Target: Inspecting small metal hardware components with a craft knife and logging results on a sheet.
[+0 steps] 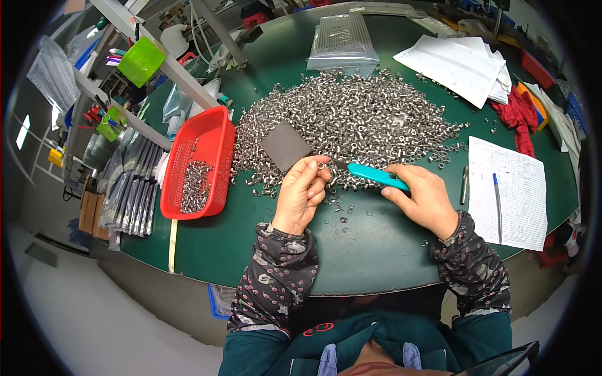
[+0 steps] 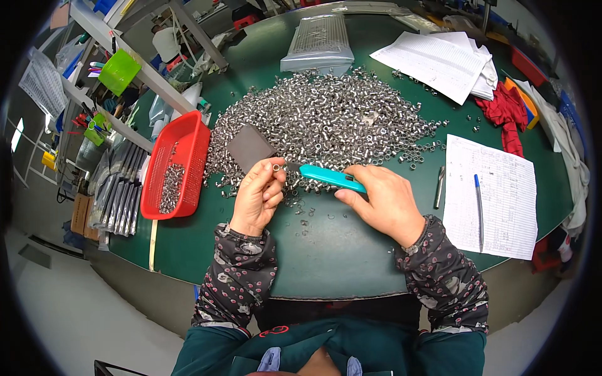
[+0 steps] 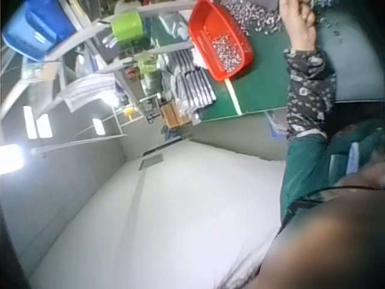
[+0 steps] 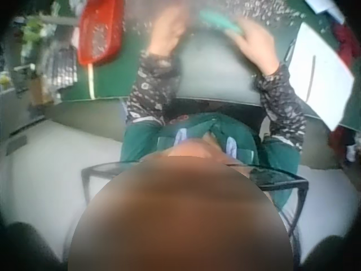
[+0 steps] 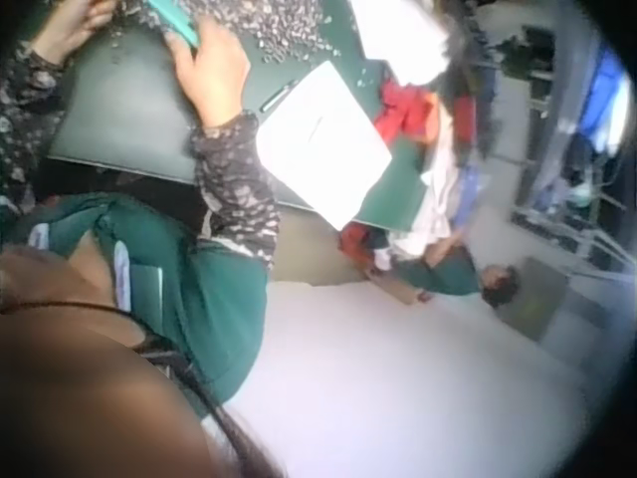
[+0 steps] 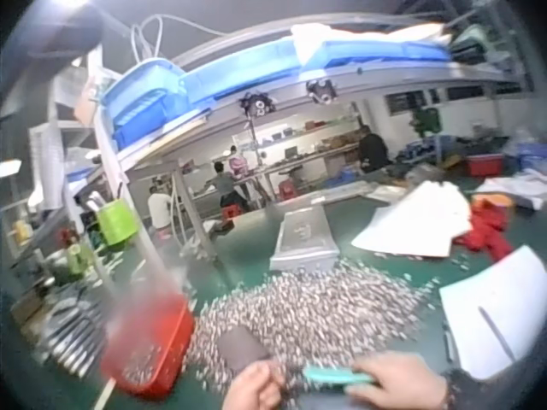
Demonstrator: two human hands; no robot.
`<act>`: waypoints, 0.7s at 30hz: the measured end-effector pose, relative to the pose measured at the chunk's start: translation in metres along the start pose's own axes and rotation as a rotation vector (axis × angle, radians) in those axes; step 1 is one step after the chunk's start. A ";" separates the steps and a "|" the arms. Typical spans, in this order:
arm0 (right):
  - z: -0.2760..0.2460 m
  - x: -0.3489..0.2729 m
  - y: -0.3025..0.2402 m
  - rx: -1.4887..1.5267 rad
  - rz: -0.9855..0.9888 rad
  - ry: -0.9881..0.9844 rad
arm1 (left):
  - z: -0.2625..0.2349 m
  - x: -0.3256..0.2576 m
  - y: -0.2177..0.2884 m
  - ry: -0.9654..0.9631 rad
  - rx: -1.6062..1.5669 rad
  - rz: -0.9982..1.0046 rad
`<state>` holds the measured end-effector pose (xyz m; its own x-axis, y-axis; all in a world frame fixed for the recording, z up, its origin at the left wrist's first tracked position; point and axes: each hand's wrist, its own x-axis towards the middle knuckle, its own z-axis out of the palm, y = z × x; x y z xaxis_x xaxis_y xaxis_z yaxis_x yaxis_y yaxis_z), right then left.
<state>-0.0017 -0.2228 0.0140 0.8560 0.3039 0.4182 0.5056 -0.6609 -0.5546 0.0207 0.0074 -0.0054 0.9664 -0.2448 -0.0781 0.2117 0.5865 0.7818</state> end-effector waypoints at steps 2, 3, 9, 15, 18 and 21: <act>0.002 -0.001 0.003 -0.013 0.010 -0.049 | -0.001 0.000 -0.002 -0.011 0.025 0.008; 0.002 -0.001 0.003 -0.013 0.012 -0.048 | -0.001 0.001 -0.002 -0.019 0.027 0.006; 0.001 -0.002 0.001 -0.031 0.021 -0.100 | 0.003 0.000 -0.004 -0.004 0.039 0.005; 0.001 -0.003 0.001 -0.011 0.029 -0.098 | 0.001 0.001 -0.007 -0.017 0.024 -0.007; 0.002 -0.002 0.001 -0.014 0.018 -0.096 | 0.000 0.000 -0.006 -0.011 0.025 -0.022; 0.002 -0.002 0.000 -0.017 0.010 -0.089 | 0.001 0.000 -0.006 0.002 0.034 -0.014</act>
<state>-0.0026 -0.2224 0.0118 0.8673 0.3566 0.3472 0.4961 -0.6756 -0.5454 0.0189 0.0032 -0.0097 0.9637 -0.2513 -0.0898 0.2198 0.5568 0.8010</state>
